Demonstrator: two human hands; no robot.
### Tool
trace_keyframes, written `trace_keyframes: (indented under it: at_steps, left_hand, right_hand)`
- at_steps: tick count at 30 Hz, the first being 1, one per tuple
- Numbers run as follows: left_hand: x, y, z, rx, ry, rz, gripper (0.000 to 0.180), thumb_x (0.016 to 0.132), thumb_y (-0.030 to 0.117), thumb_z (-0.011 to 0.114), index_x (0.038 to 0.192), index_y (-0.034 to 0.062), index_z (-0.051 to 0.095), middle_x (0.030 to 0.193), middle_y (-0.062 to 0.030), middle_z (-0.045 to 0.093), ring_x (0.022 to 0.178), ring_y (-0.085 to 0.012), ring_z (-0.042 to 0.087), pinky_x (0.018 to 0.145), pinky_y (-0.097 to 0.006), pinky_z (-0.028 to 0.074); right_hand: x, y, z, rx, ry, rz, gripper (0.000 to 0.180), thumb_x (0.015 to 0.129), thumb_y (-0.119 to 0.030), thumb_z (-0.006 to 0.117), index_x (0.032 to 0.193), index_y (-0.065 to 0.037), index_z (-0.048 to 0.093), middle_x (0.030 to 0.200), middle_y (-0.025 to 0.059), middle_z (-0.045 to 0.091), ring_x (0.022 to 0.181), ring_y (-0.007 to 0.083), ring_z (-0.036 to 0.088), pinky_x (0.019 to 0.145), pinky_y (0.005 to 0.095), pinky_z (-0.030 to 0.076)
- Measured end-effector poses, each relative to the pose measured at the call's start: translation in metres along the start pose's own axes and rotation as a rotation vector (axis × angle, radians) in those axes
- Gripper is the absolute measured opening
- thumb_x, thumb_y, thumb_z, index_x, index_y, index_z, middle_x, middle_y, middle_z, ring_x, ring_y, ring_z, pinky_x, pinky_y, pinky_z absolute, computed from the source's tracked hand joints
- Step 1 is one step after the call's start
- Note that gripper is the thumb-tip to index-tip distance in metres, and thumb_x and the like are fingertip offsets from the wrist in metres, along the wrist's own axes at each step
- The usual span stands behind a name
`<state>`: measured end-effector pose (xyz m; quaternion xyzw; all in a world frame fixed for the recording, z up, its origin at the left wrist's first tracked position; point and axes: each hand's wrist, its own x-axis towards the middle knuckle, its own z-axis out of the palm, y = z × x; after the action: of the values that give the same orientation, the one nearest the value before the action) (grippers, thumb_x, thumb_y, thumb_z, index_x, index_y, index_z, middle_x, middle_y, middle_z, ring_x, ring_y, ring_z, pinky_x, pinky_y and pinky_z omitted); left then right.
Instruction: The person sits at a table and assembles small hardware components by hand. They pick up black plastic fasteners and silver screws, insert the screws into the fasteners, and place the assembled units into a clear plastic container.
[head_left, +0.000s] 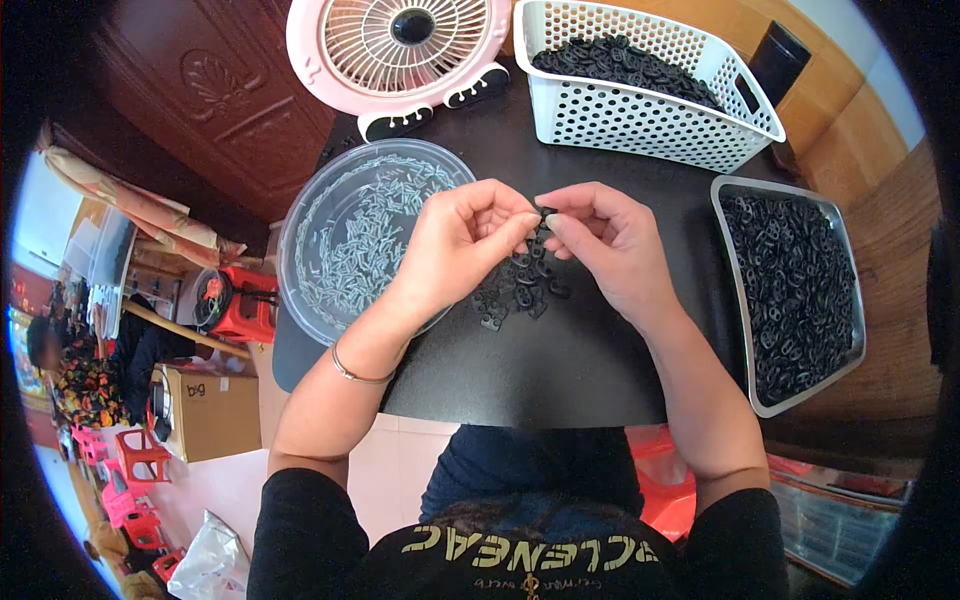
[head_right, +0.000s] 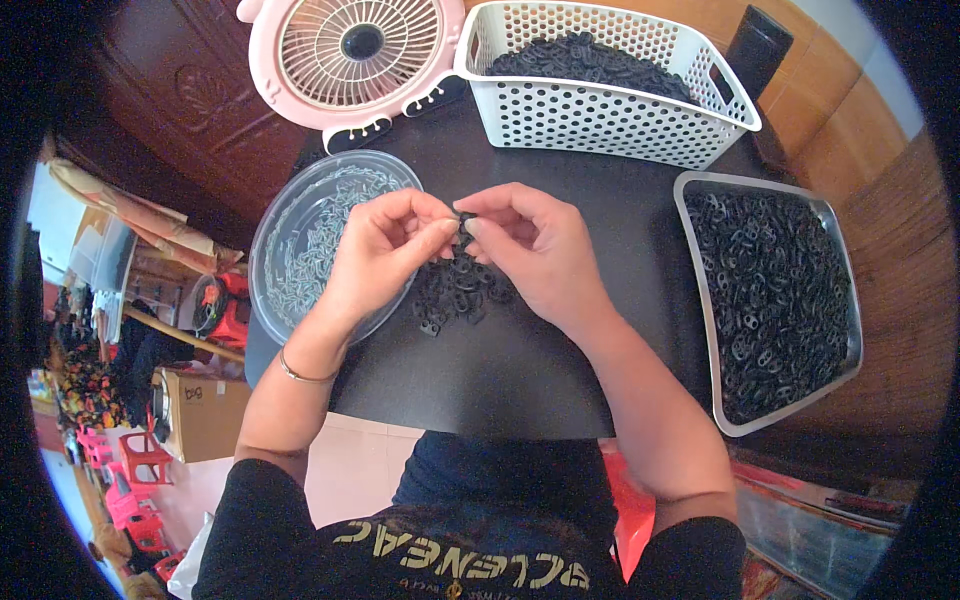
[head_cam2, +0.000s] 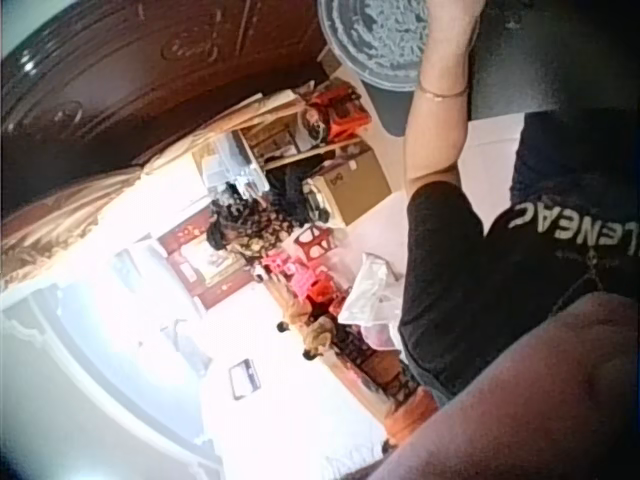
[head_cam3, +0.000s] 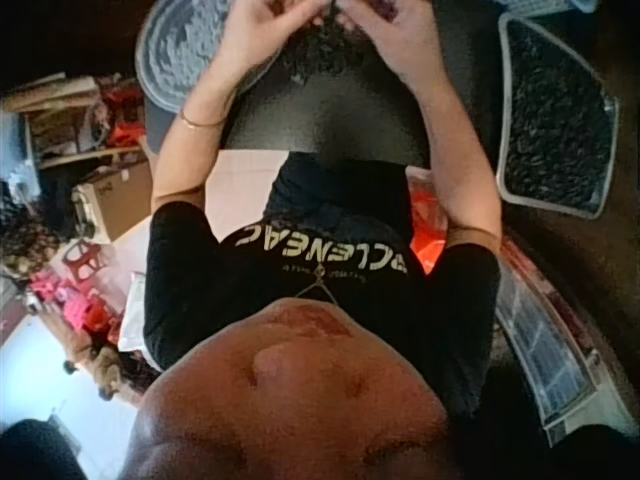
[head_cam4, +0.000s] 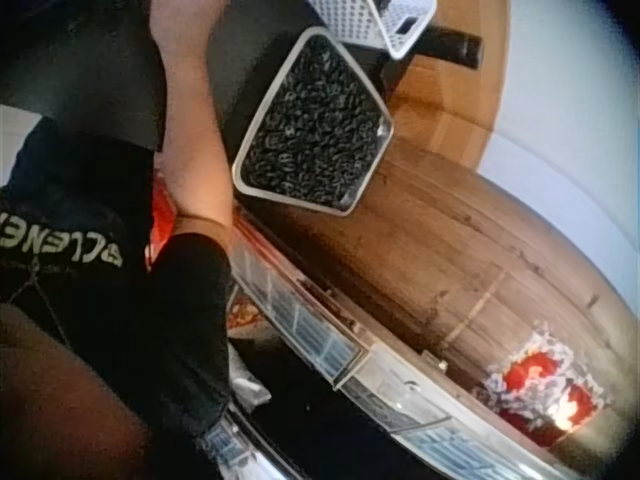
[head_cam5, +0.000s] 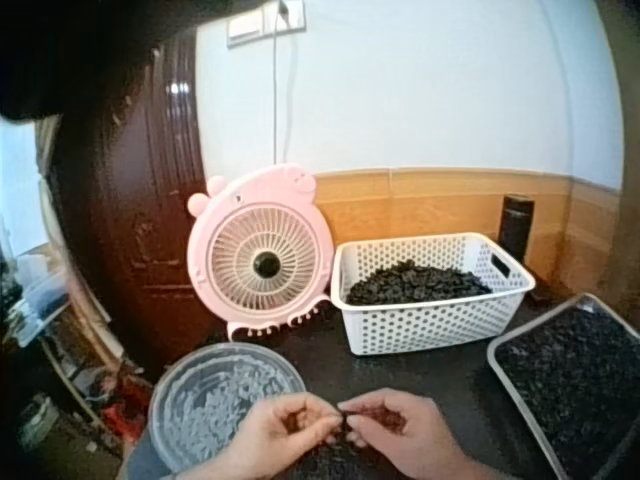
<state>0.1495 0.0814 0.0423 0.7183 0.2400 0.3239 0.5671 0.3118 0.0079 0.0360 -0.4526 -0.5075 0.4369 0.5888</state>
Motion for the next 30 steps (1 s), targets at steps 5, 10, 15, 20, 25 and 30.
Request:
trace_keyframes:
  at_steps: [5, 10, 15, 20, 25, 30]
  left_hand:
    - [0.001, 0.002, 0.002, -0.03, 0.0, 0.039, 0.009, 0.085, 0.007, 0.057, 0.089, -0.0013, 0.057, 0.076, -0.0019, 0.059, 0.066, -0.0053, 0.055, 0.06, -0.018, 0.045]
    - [0.001, -0.001, 0.001, 0.064, 0.008, 0.028, 0.011, 0.083, 0.008, 0.06, 0.091, -0.0005, 0.058, 0.075, -0.0013, 0.058, 0.064, -0.0052, 0.054, 0.056, -0.019, 0.044]
    - [-0.002, 0.001, 0.006, 0.736, -0.158, 0.38, 0.02, 0.073, 0.007, 0.064, 0.092, 0.0017, 0.061, 0.083, -0.0078, 0.057, 0.077, -0.0189, 0.056, 0.068, -0.03, 0.045]
    - [-0.005, -0.002, 0.008, 0.876, -0.291, 0.428, 0.022, 0.069, 0.007, 0.064, 0.09, 0.0022, 0.062, 0.085, -0.0101, 0.054, 0.082, -0.0276, 0.054, 0.076, -0.036, 0.043]
    - [-0.007, -0.002, 0.01, 0.871, -0.328, 0.337, 0.02, 0.068, 0.005, 0.063, 0.088, 0.0019, 0.062, 0.083, -0.011, 0.053, 0.081, -0.0282, 0.054, 0.073, -0.036, 0.045]
    - [-0.009, -0.003, 0.01, 0.829, -0.307, 0.305, 0.02, 0.067, 0.002, 0.062, 0.087, 0.0016, 0.061, 0.082, -0.0113, 0.052, 0.08, -0.0285, 0.055, 0.07, -0.036, 0.046]
  right_hand:
    - [0.002, 0.002, 0.001, 0.151, -0.041, -0.022, 0.018, 0.082, -0.002, 0.057, 0.1, 0.002, 0.059, 0.087, 0.0068, 0.062, 0.076, 0.0082, 0.059, 0.07, 0.021, 0.048]
    - [0.003, 0.005, -0.004, 0.028, 0.032, -0.012, 0.017, 0.082, -0.004, 0.058, 0.097, 0.002, 0.06, 0.087, 0.0069, 0.062, 0.076, 0.0095, 0.06, 0.069, 0.0215, 0.048]
    - [0.009, 0.006, -0.017, 0.036, 0.22, -0.007, 0.016, 0.083, -0.006, 0.058, 0.096, 0.001, 0.059, 0.085, 0.0058, 0.062, 0.073, 0.01, 0.059, 0.067, 0.0214, 0.047]
    - [0.012, 0.011, -0.023, 0.064, 0.275, -0.036, 0.016, 0.083, -0.007, 0.058, 0.097, 0.001, 0.058, 0.085, 0.0055, 0.061, 0.074, 0.0095, 0.058, 0.067, 0.0204, 0.047]
    - [0.01, 0.01, -0.017, 0.011, 0.265, -0.033, 0.015, 0.083, -0.007, 0.058, 0.096, -0.001, 0.059, 0.082, 0.0036, 0.061, 0.072, 0.008, 0.057, 0.066, 0.0201, 0.046]
    - [0.009, 0.012, -0.014, -0.035, 0.212, -0.027, 0.014, 0.083, -0.006, 0.058, 0.096, -0.002, 0.059, 0.081, 0.0023, 0.061, 0.071, 0.0074, 0.057, 0.065, 0.0201, 0.046]
